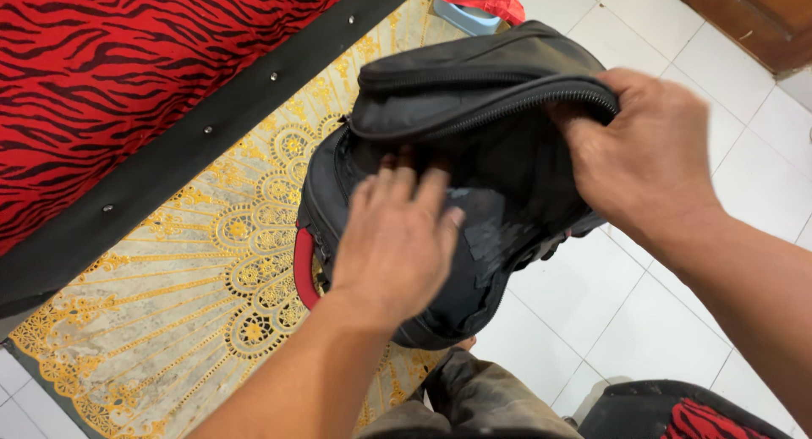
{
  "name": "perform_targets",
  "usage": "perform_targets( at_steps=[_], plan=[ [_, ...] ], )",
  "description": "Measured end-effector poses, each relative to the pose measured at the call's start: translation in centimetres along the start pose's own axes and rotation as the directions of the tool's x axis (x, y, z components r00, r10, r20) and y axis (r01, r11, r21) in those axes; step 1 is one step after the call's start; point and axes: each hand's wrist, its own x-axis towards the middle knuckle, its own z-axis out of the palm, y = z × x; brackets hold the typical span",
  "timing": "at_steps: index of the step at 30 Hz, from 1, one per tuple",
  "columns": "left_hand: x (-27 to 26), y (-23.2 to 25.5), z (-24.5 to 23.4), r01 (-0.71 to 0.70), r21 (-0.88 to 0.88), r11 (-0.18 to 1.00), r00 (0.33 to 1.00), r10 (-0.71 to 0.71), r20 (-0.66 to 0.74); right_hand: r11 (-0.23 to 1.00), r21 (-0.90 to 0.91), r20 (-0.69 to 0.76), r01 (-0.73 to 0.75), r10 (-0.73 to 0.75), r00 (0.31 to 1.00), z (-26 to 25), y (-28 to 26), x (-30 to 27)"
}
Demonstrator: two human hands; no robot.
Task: The person packs a black backpack with personal items. They place a toothbrush and toothpaste into a front pocket, then put a blue container wrapped in red paper into the main compartment, and finally zip the bag closed.
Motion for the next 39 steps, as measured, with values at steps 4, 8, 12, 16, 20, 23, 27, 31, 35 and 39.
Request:
perform_targets(
  at_steps=[4, 8, 12, 16, 20, 23, 27, 31, 35, 39],
  plan=[
    [0.5, 1.4, -0.8, 0.006, 0.027, 1.000, 1.000, -0.006, -0.010, 0.981, -0.048, -0.146, 0.188, -0.193, 0.970, -1.0, -1.5, -1.9],
    [3.1, 1.4, -1.9, 0.174, 0.190, 0.966, 0.921, -0.228, 0.317, 0.986, 0.007, -0.137, 0.165, -0.163, 0.977, -1.4, -1.9, -2.5],
    [4.9, 1.1, -1.9, 0.179, 0.165, 0.970, 0.922, -0.223, 0.316, 0.999, 0.045, -0.114, -0.001, 0.006, 0.993, -1.1, -1.5, -1.6],
    [3.6, 0.9, -1.1, 0.148, 0.157, 0.976, 0.950, -0.185, 0.253, 0.967, 0.057, -0.051, -0.247, 0.250, 0.967, -0.7, -0.9, 0.1],
    [-0.4, 1.0, 0.2, 0.076, 0.137, 0.988, 0.987, -0.094, 0.133, 0.959, 0.110, -0.033, -0.261, 0.266, 0.963, -0.4, 0.4, 1.3],
    [-2.0, 0.4, 0.5, 0.037, 0.139, 0.990, 0.993, -0.052, 0.108, 0.962, 0.076, -0.029, -0.261, 0.264, 0.964, 0.1, 0.6, 1.8],
    [-2.6, -0.4, 0.4, -0.021, 0.147, 0.989, 0.997, 0.009, 0.080, 0.953, 0.102, -0.020, -0.287, 0.290, 0.957, 0.2, 0.6, 1.9],
    [-2.2, -1.1, 0.0, 0.013, 0.061, 0.998, 1.000, -0.011, -0.019, 0.942, 0.138, 0.014, -0.307, 0.308, 0.951, -0.1, 0.5, 1.4],
    [0.4, -1.7, -0.8, 0.133, 0.007, 0.991, 0.991, -0.133, -0.021, 0.926, 0.121, 0.090, -0.358, 0.349, 0.933, -0.3, 0.2, 0.7],
    [0.6, -2.4, -1.4, 0.126, -0.068, 0.990, 0.992, -0.126, 0.007, 0.911, 0.122, 0.182, -0.394, 0.369, 0.911, -0.5, -0.1, 0.2]
  ],
)
